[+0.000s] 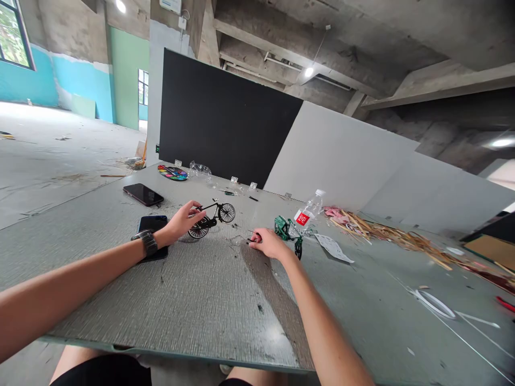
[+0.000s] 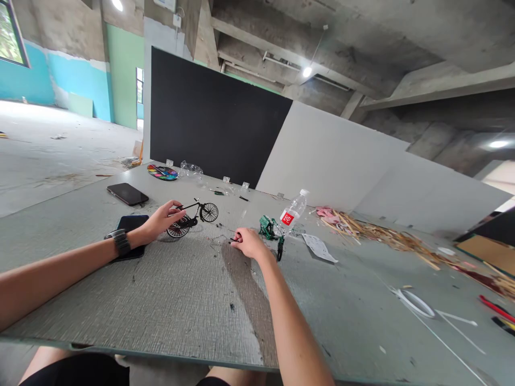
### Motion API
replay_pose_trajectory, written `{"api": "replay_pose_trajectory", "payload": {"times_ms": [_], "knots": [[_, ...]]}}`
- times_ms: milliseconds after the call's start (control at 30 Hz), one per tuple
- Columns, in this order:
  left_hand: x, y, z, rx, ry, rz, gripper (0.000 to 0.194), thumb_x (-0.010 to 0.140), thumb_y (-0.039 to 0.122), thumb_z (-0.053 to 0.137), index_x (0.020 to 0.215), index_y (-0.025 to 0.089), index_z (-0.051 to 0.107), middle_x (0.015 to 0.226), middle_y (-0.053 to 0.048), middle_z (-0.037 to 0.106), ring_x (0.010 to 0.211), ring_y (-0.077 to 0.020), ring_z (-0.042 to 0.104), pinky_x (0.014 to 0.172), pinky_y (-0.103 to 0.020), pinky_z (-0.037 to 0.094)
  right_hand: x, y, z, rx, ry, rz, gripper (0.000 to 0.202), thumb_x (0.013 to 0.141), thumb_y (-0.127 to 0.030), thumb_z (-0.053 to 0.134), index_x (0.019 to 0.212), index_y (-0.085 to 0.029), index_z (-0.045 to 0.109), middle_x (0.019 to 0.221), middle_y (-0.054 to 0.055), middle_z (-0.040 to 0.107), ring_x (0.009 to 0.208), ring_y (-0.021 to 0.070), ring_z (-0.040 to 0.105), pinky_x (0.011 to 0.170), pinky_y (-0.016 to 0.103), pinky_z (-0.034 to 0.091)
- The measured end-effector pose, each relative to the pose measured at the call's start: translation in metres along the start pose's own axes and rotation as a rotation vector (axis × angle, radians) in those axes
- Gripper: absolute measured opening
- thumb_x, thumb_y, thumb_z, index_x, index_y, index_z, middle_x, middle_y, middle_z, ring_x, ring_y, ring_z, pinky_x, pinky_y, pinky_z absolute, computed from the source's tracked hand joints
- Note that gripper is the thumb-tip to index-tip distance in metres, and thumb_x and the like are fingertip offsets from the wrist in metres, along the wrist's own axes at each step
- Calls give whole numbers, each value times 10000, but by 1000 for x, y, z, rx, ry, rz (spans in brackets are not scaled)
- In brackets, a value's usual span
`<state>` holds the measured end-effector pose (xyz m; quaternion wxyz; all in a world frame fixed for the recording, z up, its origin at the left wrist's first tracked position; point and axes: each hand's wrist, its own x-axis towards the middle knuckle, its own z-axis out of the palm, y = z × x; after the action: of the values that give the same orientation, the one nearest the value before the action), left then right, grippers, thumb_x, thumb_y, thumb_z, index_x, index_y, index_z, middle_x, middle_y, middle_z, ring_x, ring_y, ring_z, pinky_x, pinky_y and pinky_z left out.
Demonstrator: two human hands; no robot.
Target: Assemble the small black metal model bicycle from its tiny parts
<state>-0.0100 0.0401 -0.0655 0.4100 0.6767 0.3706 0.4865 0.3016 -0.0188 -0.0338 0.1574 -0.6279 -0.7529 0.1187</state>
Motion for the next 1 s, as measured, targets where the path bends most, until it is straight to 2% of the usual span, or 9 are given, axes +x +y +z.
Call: {"api": "replay_pose_trajectory", "payload": {"times_ms": [133, 267, 433, 533, 633, 800, 1000], "knots": [[0, -2, 2, -84, 0, -59, 360, 869, 477, 609, 1052, 182, 512, 860, -38, 674, 728, -160, 649, 571, -256, 495, 0, 0, 1, -23, 11, -47, 228, 722, -200, 713, 715, -206, 486, 756, -22, 589, 669, 134, 498, 619, 233, 327], [-2, 5, 5, -221, -14, -145, 414, 808, 427, 704, 1073, 146, 556, 991, -84, 681, 885, -188, 669, 678, -274, 522, 0, -5, 1, -4, 31, -67, 207, 745, -212, 652, 700, -211, 450, 697, -39, 541, 638, 128, 468, 599, 227, 310], [-5, 14, 5, -455, -144, -232, 439, 742, 303, 791, 1117, 139, 632, 1016, -79, 710, 895, -183, 681, 819, -324, 536, -3, -25, -1, 158, 149, -133, 323, 772, -284, 612, 669, -227, 312, 732, -11, 602, 660, 139, 504, 615, 232, 334], [-5, 15, 6, -528, -156, -293, 433, 737, 237, 796, 1138, 145, 662, 1011, -66, 729, 890, -166, 683, 870, -310, 519, -4, -39, 3, 259, 165, -168, 359, 777, -303, 617, 676, -233, 279, 746, -3, 627, 691, 150, 549, 626, 234, 359], [-6, 15, 7, -533, -130, -314, 408, 720, 202, 803, 1105, 134, 684, 1001, -65, 738, 877, -161, 684, 861, -292, 512, -1, -45, 13, 275, 141, -193, 356, 766, -295, 629, 669, -232, 292, 735, -7, 623, 671, 142, 535, 614, 232, 360], [-5, 11, 9, -520, -102, -312, 400, 708, 183, 810, 1085, 134, 684, 949, -49, 737, 835, -147, 682, 808, -267, 514, 4, -38, 25, 235, 154, -201, 354, 746, -281, 643, 655, -227, 306, 697, -21, 594, 640, 128, 478, 599, 227, 348], [-5, 7, 9, -530, -136, -280, 399, 698, 179, 822, 1072, 143, 686, 951, -52, 732, 835, -150, 688, 794, -268, 523, 3, -34, 22, 360, 204, -125, 411, 727, -307, 690, 638, -226, 297, 721, 3, 639, 669, 147, 553, 598, 244, 397]]}}
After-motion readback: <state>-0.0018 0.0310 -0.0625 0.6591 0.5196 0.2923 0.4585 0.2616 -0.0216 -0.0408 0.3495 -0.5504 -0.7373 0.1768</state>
